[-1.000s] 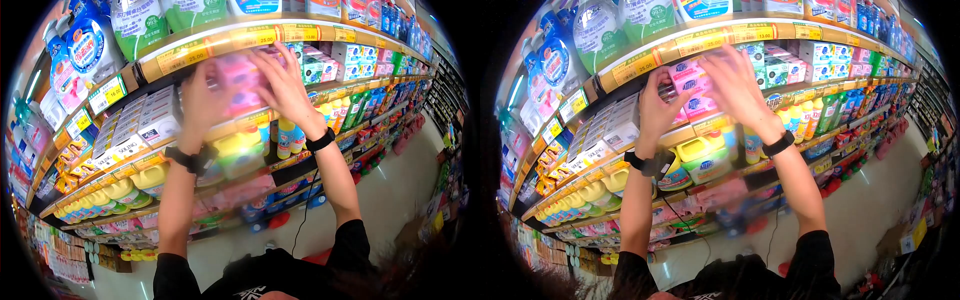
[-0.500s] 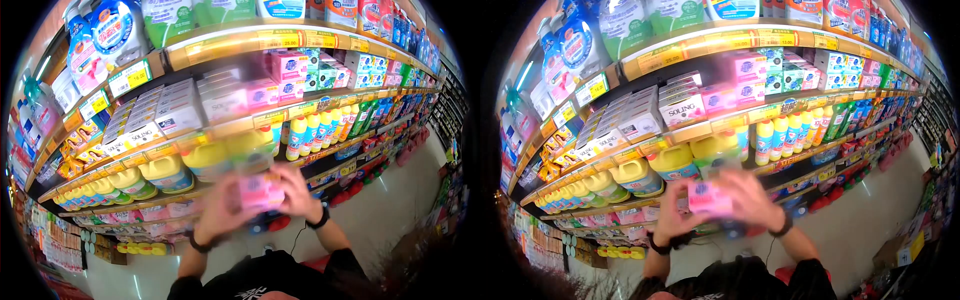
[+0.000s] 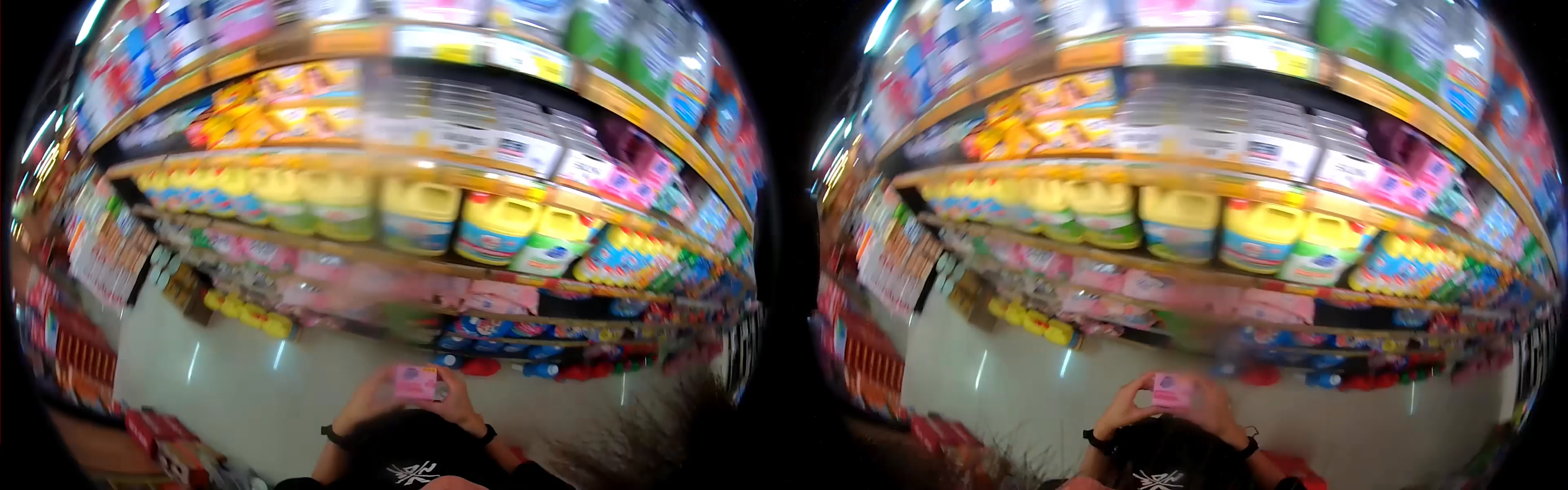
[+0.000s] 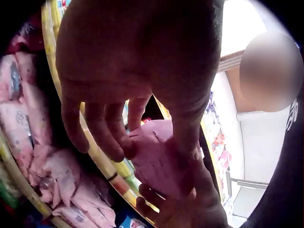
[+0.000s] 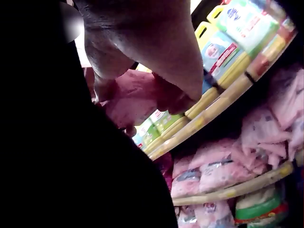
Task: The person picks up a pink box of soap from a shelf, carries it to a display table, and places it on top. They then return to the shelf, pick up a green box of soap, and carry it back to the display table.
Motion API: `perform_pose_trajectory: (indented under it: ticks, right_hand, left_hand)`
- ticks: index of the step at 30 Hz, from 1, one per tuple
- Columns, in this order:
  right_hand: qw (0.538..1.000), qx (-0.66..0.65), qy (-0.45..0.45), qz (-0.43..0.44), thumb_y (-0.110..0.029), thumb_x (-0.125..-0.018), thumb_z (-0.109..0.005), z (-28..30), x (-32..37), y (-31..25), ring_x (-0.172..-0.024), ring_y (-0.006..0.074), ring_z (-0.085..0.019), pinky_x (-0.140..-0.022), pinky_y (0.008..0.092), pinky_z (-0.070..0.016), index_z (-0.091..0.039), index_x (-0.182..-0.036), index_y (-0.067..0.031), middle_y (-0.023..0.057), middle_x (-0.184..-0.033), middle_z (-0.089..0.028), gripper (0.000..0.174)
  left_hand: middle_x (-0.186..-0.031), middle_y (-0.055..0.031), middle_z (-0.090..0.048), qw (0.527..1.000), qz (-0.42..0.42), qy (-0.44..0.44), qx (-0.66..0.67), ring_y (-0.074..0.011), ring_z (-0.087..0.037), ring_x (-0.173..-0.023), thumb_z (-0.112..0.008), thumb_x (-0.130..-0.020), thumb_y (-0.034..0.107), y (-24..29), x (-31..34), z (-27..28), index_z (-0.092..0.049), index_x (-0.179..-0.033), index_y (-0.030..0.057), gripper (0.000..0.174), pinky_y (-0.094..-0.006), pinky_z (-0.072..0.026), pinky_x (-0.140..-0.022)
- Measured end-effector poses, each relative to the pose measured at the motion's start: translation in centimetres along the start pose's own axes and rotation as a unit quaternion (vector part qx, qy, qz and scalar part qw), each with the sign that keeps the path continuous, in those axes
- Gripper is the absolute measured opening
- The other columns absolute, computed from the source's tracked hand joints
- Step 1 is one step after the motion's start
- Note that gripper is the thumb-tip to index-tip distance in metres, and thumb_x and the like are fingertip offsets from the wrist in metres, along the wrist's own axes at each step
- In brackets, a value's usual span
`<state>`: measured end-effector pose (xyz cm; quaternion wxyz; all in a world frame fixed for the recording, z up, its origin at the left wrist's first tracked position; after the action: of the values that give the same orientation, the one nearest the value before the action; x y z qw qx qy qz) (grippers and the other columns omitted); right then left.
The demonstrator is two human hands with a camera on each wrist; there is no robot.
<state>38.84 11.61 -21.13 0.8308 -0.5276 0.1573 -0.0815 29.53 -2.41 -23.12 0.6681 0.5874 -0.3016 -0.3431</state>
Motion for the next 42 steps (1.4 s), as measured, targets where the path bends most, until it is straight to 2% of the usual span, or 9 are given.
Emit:
perform_pose_trajectory:
  ticks: [5,8,15,18,20,24,31,36,42]
  right_hand:
    - [0.991,-0.061,-0.117,0.024,-0.027,-0.072,-0.089,-9.8,-1.3,-2.3,-0.106,0.0278,-0.065,-0.093,0.0393,-0.0499,-0.061,-0.122,-0.0078,0.0124,-0.117,-0.066,0.06]
    - [0.98,-0.023,-0.187,0.065,-0.026,-0.066,-0.092,-15.4,-1.7,-4.1,-0.105,0.0254,-0.065,-0.091,0.0349,-0.0525,-0.056,-0.131,0.0005,0.0145,-0.118,-0.062,0.079]
    - [0.933,-0.041,-0.334,0.13,-0.028,-0.065,-0.093,-29.8,-1.5,-6.1,-0.107,0.0287,-0.063,-0.093,0.0376,-0.0508,-0.057,-0.129,-0.0001,0.0158,-0.119,-0.062,0.079]
    - [0.905,-0.016,-0.391,0.166,-0.029,-0.064,-0.093,-33.9,-0.8,-9.6,-0.109,0.0308,-0.063,-0.094,0.039,-0.0498,-0.057,-0.129,-0.0017,0.0163,-0.118,-0.062,0.08]
    - [0.89,-0.015,-0.428,0.158,-0.03,-0.063,-0.093,-36.5,-0.2,-10.3,-0.11,0.0319,-0.062,-0.096,0.0395,-0.0488,-0.057,-0.13,-0.003,0.0166,-0.117,-0.063,0.081]
    - [0.862,-0.036,-0.483,0.148,-0.029,-0.065,-0.093,-41.8,1.1,-9.1,-0.114,0.033,-0.061,-0.098,0.0394,-0.0477,-0.051,-0.135,-0.0034,0.0181,-0.12,-0.062,0.086]
    - [0.797,-0.051,-0.581,0.158,-0.023,-0.071,-0.088,-51.8,0.9,-10.1,-0.117,0.0334,-0.06,-0.1,0.0398,-0.0468,-0.042,-0.142,-0.0025,0.0202,-0.124,-0.061,0.087]
    - [0.762,-0.044,-0.623,0.174,-0.02,-0.075,-0.084,-60.7,-0.7,-12.8,-0.117,0.0342,-0.061,-0.099,0.0404,-0.0483,-0.04,-0.144,-0.0026,0.0214,-0.126,-0.06,0.083]
    - [0.746,-0.081,-0.644,0.148,-0.025,-0.076,-0.085,-71.0,-5.1,-17.6,-0.113,0.0314,-0.063,-0.095,0.0401,-0.051,-0.04,-0.144,-0.003,0.0217,-0.125,-0.061,0.084]
  left_hand:
    - [-0.121,-0.0135,-0.066,0.992,0.004,0.081,-0.101,-0.0253,-0.063,-0.11,-0.084,-0.077,0.021,-2.4,7.6,7.1,-0.053,-0.133,0.0018,0.068,-0.0373,-0.0487,-0.097]
    - [-0.12,-0.0144,-0.065,0.983,0.014,0.139,-0.116,-0.0266,-0.063,-0.109,-0.083,-0.077,0.023,-3.7,12.2,10.5,-0.054,-0.133,0.0021,0.066,-0.0378,-0.0487,-0.097]
    - [-0.121,-0.0156,-0.065,0.936,0.047,0.31,-0.158,-0.0274,-0.063,-0.11,-0.084,-0.077,0.027,-6.5,23.8,17.9,-0.054,-0.132,0.0014,0.068,-0.0385,-0.0482,-0.098]
    - [-0.128,-0.019,-0.061,0.94,0.094,0.317,-0.085,-0.0339,-0.06,-0.118,-0.082,-0.077,0.037,-7.1,28.0,19.2,-0.05,-0.137,0.0023,0.076,-0.0428,-0.0454,-0.102]
    - [-0.122,-0.0166,-0.065,0.921,0.102,0.36,-0.105,-0.029,-0.062,-0.113,-0.084,-0.077,0.03,-8.2,30.8,19.9,-0.054,-0.133,0.0018,0.07,-0.0395,-0.0472,-0.1]
    - [-0.12,-0.0159,-0.066,0.897,0.115,0.418,-0.089,-0.0275,-0.063,-0.113,-0.084,-0.077,0.027,-10.9,34.9,21.1,-0.056,-0.13,0.0013,0.066,-0.0374,-0.0477,-0.099]
    - [-0.134,-0.0215,-0.057,0.846,0.163,0.502,-0.078,-0.0367,-0.055,-0.125,-0.083,-0.077,0.037,-12.9,40.0,25.7,-0.047,-0.139,0.0029,0.079,-0.043,-0.0427,-0.105]
    - [-0.124,-0.0171,-0.064,0.817,0.173,0.545,-0.078,-0.029,-0.061,-0.12,-0.087,-0.073,0.028,-13.1,43.6,32.8,-0.052,-0.132,0.0011,0.073,-0.0397,-0.0458,-0.103]
    - [-0.123,-0.0185,-0.066,0.786,0.193,0.576,-0.117,-0.0295,-0.063,-0.116,-0.085,-0.077,0.028,-14.6,47.5,43.7,-0.051,-0.133,0.0007,0.071,-0.0403,-0.0476,-0.101]
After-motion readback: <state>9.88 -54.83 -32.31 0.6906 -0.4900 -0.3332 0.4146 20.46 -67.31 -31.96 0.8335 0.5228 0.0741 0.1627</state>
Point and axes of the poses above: each hand's wrist, its own x-axis away from the middle knuckle, its own z-axis out of the back of the hand, y = z × x, the point moved 10 cm from there along -x, towards the middle knuckle
